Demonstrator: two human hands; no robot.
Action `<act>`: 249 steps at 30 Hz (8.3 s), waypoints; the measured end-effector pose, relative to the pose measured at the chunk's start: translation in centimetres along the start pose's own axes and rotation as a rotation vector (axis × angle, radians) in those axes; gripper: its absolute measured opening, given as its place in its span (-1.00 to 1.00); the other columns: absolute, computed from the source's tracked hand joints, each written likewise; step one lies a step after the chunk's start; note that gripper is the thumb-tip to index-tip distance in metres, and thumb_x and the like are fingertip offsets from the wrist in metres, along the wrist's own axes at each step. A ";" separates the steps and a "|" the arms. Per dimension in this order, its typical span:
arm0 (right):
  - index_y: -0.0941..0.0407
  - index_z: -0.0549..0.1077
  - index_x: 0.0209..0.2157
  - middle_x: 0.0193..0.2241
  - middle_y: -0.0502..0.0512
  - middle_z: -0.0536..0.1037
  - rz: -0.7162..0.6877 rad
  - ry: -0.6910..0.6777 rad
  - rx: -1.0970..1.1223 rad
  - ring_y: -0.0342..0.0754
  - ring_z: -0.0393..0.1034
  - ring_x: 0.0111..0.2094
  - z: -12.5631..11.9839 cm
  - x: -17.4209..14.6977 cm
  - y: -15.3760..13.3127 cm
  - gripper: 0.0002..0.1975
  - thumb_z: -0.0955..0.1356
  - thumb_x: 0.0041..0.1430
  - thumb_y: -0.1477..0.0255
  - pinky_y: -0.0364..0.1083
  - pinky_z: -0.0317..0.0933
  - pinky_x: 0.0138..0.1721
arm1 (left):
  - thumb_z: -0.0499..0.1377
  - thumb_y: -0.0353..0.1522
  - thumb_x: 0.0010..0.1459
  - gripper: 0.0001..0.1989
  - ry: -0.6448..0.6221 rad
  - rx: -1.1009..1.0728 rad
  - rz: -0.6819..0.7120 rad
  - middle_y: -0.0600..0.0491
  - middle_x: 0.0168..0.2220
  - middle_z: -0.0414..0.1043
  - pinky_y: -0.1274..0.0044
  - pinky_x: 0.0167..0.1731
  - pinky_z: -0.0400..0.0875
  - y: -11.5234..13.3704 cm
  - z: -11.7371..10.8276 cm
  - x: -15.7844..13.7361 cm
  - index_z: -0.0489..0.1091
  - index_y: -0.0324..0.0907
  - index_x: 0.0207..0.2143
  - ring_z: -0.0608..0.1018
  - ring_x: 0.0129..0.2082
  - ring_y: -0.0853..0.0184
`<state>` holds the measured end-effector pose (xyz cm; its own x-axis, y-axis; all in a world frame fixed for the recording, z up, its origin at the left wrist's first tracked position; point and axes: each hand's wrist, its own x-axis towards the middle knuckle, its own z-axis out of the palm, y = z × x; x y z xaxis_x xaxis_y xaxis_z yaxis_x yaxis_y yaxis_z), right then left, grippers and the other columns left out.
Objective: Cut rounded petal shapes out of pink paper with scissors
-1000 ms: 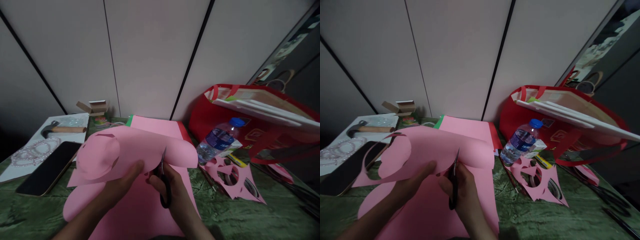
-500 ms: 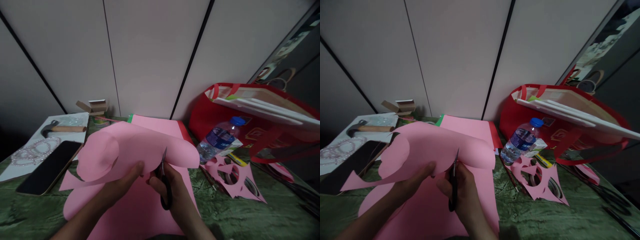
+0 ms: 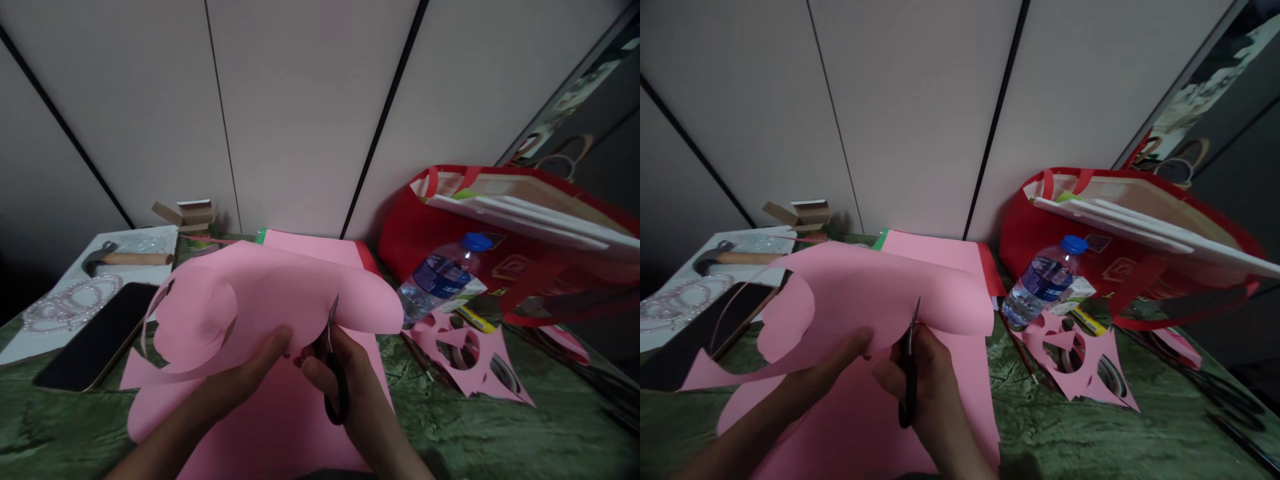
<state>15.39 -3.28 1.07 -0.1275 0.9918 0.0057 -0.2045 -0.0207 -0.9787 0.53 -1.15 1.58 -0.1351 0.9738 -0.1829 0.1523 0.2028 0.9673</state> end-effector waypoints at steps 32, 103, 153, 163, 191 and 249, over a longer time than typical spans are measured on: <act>0.14 0.28 -0.49 -0.60 -0.11 0.21 -0.012 0.021 -0.077 -0.19 0.02 -0.55 0.2 0.0 -0.5 -0.76 0.42 -0.08 0.34 -0.19 -0.03 -0.56 | 0.22 -0.04 -0.21 -0.71 0.001 0.123 0.045 0.04 -0.36 0.51 0.32 -0.14 0.38 0.3 -0.4 0.5 0.37 -0.06 -0.59 0.50 -0.24 0.14; 0.12 0.29 -0.51 -0.63 -0.13 0.19 0.007 0.038 -0.055 -0.21 -0.03 -0.60 0.3 -0.1 -0.3 -0.83 0.40 -0.09 0.44 -0.20 -0.09 -0.63 | 0.19 -0.03 -0.18 -0.70 -0.052 0.182 0.067 0.02 -0.47 0.54 0.40 -0.34 0.47 0.8 -1.2 0.5 0.41 -0.07 -0.59 0.54 -0.39 0.17; 0.15 0.36 -0.43 -0.57 -0.11 0.24 -0.024 -0.057 0.042 -0.21 0.05 -0.55 0.7 0.0 1.0 -0.72 0.43 -0.09 0.26 -0.17 0.00 -0.52 | 0.10 -0.34 -0.06 -0.73 -0.166 0.002 0.148 0.18 -0.67 0.41 0.58 -0.52 0.39 2.1 1.1 -1.0 0.23 -0.09 -0.77 0.48 -0.57 0.38; 0.14 0.34 -0.46 -0.61 -0.12 0.21 -0.037 -0.077 0.036 -0.22 -0.01 -0.58 0.7 -0.1 0.6 -0.73 0.44 -0.08 0.27 -0.20 -0.11 -0.58 | 0.11 -0.32 -0.07 -0.72 -0.154 0.058 0.145 0.21 -0.69 0.34 0.58 -0.47 0.34 2.0 0.8 -0.8 0.21 -0.08 -0.78 0.43 -0.57 0.40; 0.13 0.27 -0.57 -0.67 -0.14 0.19 0.030 -0.021 -0.003 -0.22 -0.01 -0.62 0.9 0.0 0.7 -0.68 0.46 -0.16 0.29 -0.21 -0.06 -0.61 | 0.11 -0.24 -0.10 -0.73 -0.143 0.164 0.186 0.21 -0.74 0.23 0.54 -0.54 0.30 1.7 0.1 0.0 0.20 -0.08 -0.77 0.35 -0.64 0.38; 0.12 0.29 -0.52 -0.71 -0.16 0.22 0.108 -0.043 0.024 -0.22 0.06 -0.66 1.3 -0.2 1.6 -0.76 0.43 -0.14 0.33 -0.19 -0.04 -0.62 | 0.15 -0.30 -0.03 -0.78 -0.093 0.017 0.213 0.18 -0.68 0.38 0.55 -0.52 0.40 1.0 0.8 0.1 0.28 -0.12 -0.68 0.48 -0.58 0.36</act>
<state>13.83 -3.63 -0.19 -0.1913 0.9773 -0.0906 -0.2104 -0.1310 -0.9688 1.46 -0.78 2.41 -0.0074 0.9999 0.0089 0.1846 -0.0074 0.9828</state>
